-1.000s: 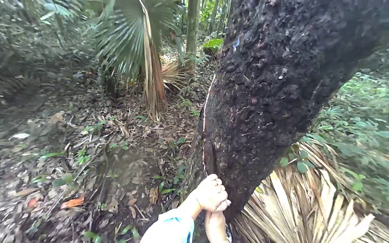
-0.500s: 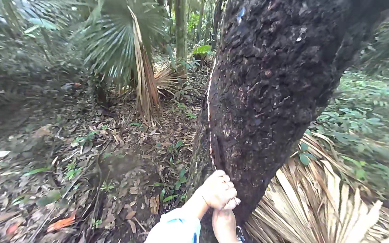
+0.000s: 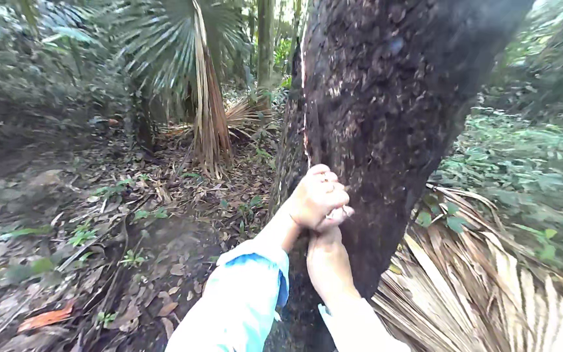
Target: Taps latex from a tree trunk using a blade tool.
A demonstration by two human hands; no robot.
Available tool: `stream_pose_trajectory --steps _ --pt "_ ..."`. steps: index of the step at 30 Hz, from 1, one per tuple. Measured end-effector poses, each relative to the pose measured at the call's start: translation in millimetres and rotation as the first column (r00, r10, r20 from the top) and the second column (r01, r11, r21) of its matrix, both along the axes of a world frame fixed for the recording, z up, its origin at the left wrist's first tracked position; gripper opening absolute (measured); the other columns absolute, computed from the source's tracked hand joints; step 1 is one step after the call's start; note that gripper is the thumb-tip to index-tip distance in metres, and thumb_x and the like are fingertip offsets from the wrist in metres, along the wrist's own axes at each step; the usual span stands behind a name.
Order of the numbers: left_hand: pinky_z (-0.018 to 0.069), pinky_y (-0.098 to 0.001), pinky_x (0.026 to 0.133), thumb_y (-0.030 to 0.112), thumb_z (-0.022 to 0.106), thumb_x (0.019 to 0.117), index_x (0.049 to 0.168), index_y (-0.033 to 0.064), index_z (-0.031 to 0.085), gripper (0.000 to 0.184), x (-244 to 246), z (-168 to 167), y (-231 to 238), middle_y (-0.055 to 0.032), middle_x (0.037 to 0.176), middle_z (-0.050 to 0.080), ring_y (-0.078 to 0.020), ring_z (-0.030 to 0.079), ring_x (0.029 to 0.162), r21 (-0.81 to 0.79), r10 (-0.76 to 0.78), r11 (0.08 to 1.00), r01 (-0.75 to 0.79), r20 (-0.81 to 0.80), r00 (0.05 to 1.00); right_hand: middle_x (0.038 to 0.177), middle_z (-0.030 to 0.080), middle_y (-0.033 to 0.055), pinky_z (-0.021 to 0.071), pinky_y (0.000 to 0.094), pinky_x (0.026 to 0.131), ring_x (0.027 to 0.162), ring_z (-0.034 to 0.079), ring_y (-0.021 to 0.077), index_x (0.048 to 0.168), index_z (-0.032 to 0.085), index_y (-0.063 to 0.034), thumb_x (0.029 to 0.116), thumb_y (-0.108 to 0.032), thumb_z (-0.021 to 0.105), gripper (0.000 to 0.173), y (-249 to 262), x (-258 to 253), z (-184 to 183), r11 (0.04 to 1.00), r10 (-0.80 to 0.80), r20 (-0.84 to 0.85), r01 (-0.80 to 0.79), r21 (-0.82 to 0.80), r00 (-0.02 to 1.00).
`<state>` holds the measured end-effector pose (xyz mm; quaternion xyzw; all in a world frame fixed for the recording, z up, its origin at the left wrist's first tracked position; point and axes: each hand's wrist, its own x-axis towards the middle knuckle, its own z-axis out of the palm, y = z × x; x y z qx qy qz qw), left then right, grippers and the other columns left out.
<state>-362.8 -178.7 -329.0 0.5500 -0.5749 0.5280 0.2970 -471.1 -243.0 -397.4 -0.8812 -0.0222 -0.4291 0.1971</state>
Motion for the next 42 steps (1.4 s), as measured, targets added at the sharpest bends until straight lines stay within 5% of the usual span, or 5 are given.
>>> stream_pose_trajectory --steps 10,24,30,34,42 --pt "0.0446 -0.0401 0.088 0.028 0.033 0.1039 0.062 0.0036 0.062 0.056 -27 -1 -8 -0.0106 0.058 0.06 -0.0216 0.06 0.062 -0.08 -0.124 0.989 0.123 -0.003 0.992 0.127 0.062 0.0283 0.0539 0.0501 0.096 0.11 0.068 0.0398 0.162 0.017 -0.0007 0.1072 -0.009 0.044 0.061 -11 -65 36 0.994 0.113 -0.468 -0.1 0.052 0.877" --pt "0.0453 -0.0407 0.084 0.031 0.031 0.104 0.06 0.0061 0.058 0.057 -15 -9 -5 -0.0102 0.055 0.057 -0.0238 0.059 0.059 -0.051 -0.121 0.991 0.125 0.075 0.99 0.131 0.061 0.0297 0.0521 0.0523 0.099 0.115 0.066 0.0403 0.161 0.014 0.0006 0.1058 -0.005 0.044 0.064 -5 -47 13 0.979 0.182 -0.353 -0.138 0.147 0.918" --pt "0.0448 -0.043 0.075 0.019 0.037 0.1011 0.063 0.0011 0.063 0.05 -59 13 -12 -0.0112 0.056 0.059 -0.0225 0.059 0.057 -0.041 -0.105 0.994 0.1 -0.166 0.98 0.093 0.06 0.0149 0.0564 0.0412 0.064 0.063 0.062 0.0207 0.163 0.002 -0.0148 0.1091 -0.013 0.043 0.068 -19 -97 64 0.962 0.248 -0.592 -0.125 0.242 0.767" --pt "0.0459 -0.0472 0.069 0.022 0.04 0.0984 0.061 0.0032 0.063 0.048 -96 8 -31 -0.0109 0.058 0.063 -0.0248 0.063 0.06 -0.063 -0.08 0.996 0.068 -0.222 0.972 0.088 0.061 0.0085 0.0533 0.0363 0.051 0.054 0.058 0.0129 0.157 0.024 -0.0077 0.101 -0.018 0.044 0.061 -57 -131 57 0.963 0.269 -0.508 -0.235 0.132 0.818" --pt "0.0469 -0.0455 0.074 0.023 0.038 0.0989 0.062 0.0038 0.062 0.048 -53 1 -35 -0.0114 0.06 0.064 -0.0253 0.064 0.061 -0.081 -0.024 0.996 0.021 -0.037 0.999 0.114 0.067 0.0263 0.0549 0.0526 0.086 0.098 0.07 0.0362 0.158 0.021 0.0016 0.1032 -0.008 0.046 0.061 -60 -81 38 0.97 0.235 -0.386 -0.243 0.028 0.892"
